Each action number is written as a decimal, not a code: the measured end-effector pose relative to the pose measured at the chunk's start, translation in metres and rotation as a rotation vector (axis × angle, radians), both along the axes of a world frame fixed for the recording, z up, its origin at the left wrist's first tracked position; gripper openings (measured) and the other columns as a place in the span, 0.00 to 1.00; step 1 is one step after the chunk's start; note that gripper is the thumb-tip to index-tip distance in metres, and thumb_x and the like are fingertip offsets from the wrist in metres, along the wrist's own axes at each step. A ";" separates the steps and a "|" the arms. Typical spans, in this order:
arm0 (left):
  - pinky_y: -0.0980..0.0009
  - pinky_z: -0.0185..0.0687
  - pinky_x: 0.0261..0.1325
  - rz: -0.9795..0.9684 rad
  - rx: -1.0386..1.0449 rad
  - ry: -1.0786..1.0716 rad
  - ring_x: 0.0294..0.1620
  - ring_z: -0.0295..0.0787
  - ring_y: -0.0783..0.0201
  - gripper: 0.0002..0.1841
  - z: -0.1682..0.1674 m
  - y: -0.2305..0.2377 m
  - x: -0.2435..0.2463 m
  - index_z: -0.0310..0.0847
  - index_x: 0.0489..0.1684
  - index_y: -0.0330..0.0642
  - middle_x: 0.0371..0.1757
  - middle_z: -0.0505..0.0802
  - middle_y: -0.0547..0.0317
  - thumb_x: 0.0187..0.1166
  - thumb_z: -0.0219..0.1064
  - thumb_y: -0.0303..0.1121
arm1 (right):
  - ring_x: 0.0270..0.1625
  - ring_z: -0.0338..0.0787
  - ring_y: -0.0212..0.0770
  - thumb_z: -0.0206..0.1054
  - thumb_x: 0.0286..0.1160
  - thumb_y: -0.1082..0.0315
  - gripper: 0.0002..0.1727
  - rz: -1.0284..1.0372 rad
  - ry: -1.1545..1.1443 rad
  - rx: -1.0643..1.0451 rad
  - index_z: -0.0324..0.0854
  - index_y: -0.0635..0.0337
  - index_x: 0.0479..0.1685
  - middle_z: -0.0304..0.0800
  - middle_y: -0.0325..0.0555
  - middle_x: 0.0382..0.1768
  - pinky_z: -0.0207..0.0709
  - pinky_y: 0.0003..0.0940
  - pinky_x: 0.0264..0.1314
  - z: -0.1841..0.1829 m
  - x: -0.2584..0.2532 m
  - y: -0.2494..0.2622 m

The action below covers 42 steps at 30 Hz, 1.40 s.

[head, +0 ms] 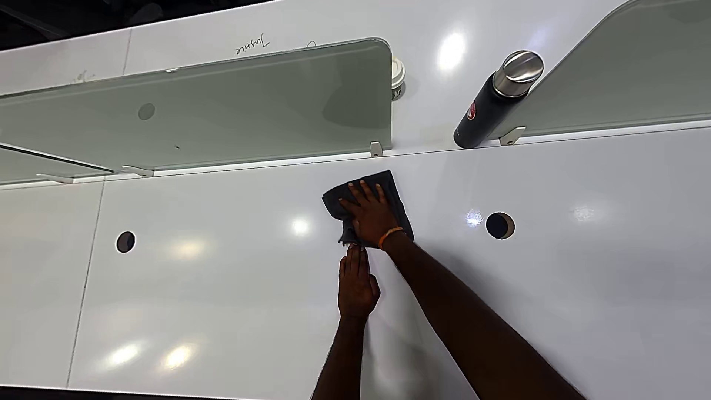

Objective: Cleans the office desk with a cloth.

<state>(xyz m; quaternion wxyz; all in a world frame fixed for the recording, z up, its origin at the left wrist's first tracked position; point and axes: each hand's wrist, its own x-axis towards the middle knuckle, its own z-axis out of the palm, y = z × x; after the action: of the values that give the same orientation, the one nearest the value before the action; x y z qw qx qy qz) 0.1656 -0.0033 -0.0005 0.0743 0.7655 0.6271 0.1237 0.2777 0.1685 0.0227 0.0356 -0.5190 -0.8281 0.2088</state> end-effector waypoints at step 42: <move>0.49 0.51 0.91 -0.029 -0.070 -0.062 0.94 0.54 0.50 0.33 0.001 -0.001 -0.004 0.66 0.85 0.33 0.92 0.64 0.48 0.75 0.46 0.33 | 0.90 0.67 0.48 0.53 0.79 0.65 0.24 -0.497 0.095 0.146 0.85 0.38 0.70 0.75 0.37 0.84 0.52 0.61 0.90 0.002 0.059 -0.453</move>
<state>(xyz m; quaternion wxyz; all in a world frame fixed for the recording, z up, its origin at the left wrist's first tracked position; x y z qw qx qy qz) 0.1611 -0.0039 0.0007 0.1225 0.7673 0.6171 0.1242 0.3368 -0.2848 0.0248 0.1617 -0.6922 -0.6855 0.1575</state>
